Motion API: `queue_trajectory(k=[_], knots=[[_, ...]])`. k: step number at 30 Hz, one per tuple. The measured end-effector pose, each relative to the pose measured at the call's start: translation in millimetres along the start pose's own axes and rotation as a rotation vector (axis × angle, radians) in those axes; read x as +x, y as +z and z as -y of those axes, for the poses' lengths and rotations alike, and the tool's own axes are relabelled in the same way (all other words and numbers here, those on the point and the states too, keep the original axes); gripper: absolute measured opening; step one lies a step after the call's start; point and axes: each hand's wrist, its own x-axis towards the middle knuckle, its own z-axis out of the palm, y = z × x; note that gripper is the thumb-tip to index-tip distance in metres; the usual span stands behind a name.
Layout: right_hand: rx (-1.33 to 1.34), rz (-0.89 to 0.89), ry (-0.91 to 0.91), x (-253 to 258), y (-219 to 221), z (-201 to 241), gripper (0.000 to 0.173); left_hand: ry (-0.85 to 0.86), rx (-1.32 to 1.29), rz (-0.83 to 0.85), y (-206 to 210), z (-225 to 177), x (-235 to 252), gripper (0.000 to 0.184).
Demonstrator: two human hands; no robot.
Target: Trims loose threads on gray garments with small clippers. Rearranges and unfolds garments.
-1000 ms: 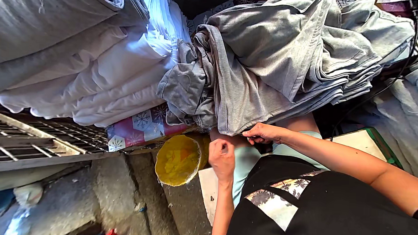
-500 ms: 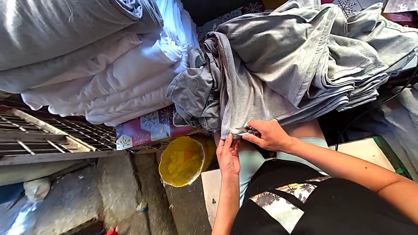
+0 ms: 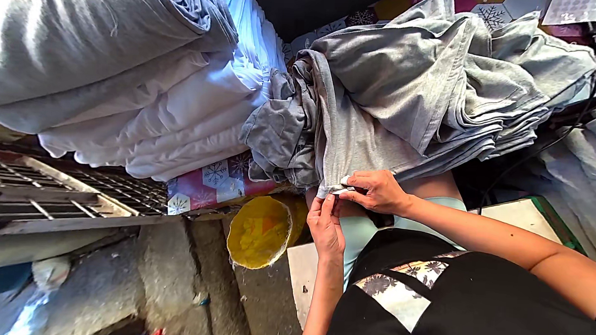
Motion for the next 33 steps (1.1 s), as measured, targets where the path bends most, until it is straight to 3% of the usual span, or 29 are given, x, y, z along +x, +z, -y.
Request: queue_trajectory(k=[27,33], knots=[[0.033,-0.089,0.073,-6,-10,0,0.032,-0.112,-0.007,-0.003,5,-3,-1,0.020],[-0.103,-0.146,-0.098,-22,-11,-13,0.038,-0.130,-0.024,-0.019,7,-8,-3,0.021]])
